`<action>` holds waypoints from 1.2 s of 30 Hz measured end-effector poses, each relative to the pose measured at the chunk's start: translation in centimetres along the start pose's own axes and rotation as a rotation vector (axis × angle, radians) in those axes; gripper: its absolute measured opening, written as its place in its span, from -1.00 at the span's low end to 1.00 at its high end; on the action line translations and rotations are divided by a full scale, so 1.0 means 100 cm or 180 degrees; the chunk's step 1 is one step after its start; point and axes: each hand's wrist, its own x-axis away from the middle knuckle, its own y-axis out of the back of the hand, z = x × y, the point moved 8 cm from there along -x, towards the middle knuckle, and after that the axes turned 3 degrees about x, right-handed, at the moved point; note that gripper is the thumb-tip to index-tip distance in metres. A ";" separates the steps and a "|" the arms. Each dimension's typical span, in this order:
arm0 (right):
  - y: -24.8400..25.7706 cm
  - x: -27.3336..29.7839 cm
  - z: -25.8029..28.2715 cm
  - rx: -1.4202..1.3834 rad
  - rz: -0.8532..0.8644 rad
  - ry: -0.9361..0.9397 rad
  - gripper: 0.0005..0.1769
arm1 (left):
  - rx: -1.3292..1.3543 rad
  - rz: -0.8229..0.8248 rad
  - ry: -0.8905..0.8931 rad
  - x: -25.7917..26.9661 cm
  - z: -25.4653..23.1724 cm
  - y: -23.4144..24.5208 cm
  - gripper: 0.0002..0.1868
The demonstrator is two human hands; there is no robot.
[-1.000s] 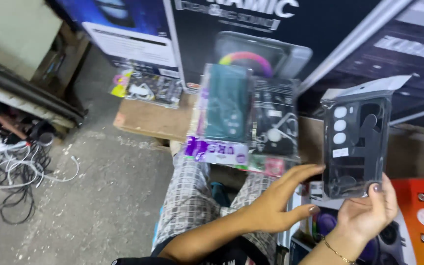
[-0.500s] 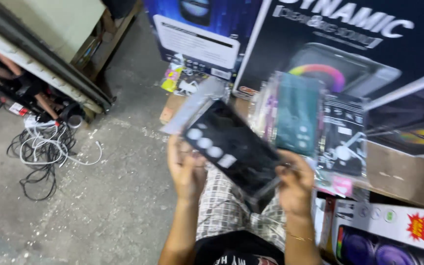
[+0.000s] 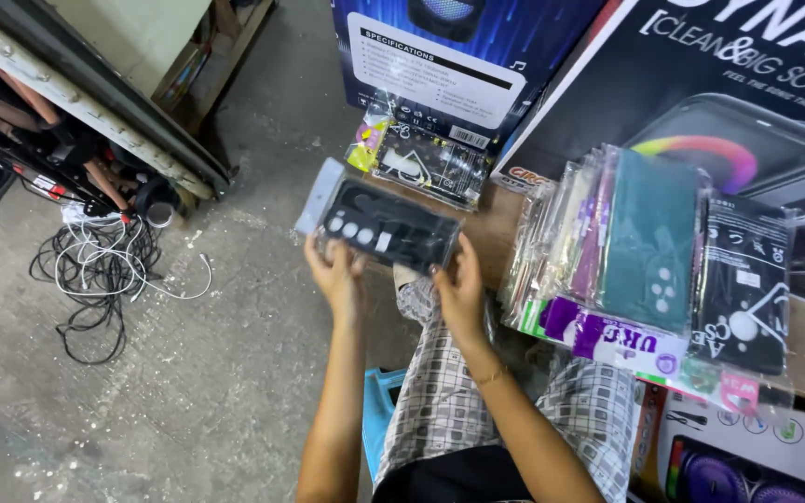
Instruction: Sorting and inspecting various packaged mobile phone cases in a retail or storage setting.
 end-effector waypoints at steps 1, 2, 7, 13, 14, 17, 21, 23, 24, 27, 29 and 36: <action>0.001 -0.011 -0.012 -0.0007 0.0002 -0.0013 -0.05 | -0.0012 -0.0009 -0.0001 -0.010 0.008 -0.001 -0.39; 0.008 -0.021 -0.030 -0.0112 -0.0190 -0.0232 -0.13 | -0.0265 0.0094 0.0039 -0.020 0.016 -0.005 -0.41; 0.022 -0.064 -0.021 0.0427 -0.0486 0.0127 -0.19 | -0.1231 0.0256 0.0187 -0.074 0.062 -0.016 -0.53; 0.035 -0.110 -0.025 0.1277 -0.1105 0.0131 -0.31 | -0.2218 0.0851 -0.0791 -0.110 0.061 -0.067 -0.52; 0.039 -0.118 -0.038 0.0996 -0.1165 0.0225 -0.31 | -0.3258 0.0713 -0.1046 -0.115 0.061 -0.069 -0.50; 0.045 -0.124 -0.048 0.1490 -0.1213 0.0425 -0.26 | -0.4487 0.0602 -0.1373 -0.119 0.063 -0.078 -0.43; 0.031 -0.112 -0.031 0.2442 -0.0798 0.0348 -0.04 | -0.4231 0.0520 -0.1663 -0.097 0.045 -0.102 -0.23; 0.030 -0.103 -0.029 0.2363 -0.0883 0.0393 -0.06 | -0.3615 0.0284 -0.1562 -0.092 0.049 -0.085 -0.31; 0.030 -0.098 -0.028 0.2279 -0.0976 0.0440 -0.07 | -0.2997 0.0064 -0.1465 -0.090 0.049 -0.072 -0.38; 0.030 -0.087 -0.050 0.2170 -0.1133 0.0429 -0.24 | -0.1378 0.0271 0.0049 -0.107 0.145 0.005 -0.73; 0.029 -0.090 -0.107 0.1540 -0.0937 0.0171 -0.34 | -0.1217 0.0558 0.0252 -0.097 0.164 -0.001 -0.79; 0.025 -0.119 -0.130 0.1115 -0.0553 -0.0074 -0.29 | -0.1324 0.0817 0.0820 -0.102 0.178 -0.035 -0.66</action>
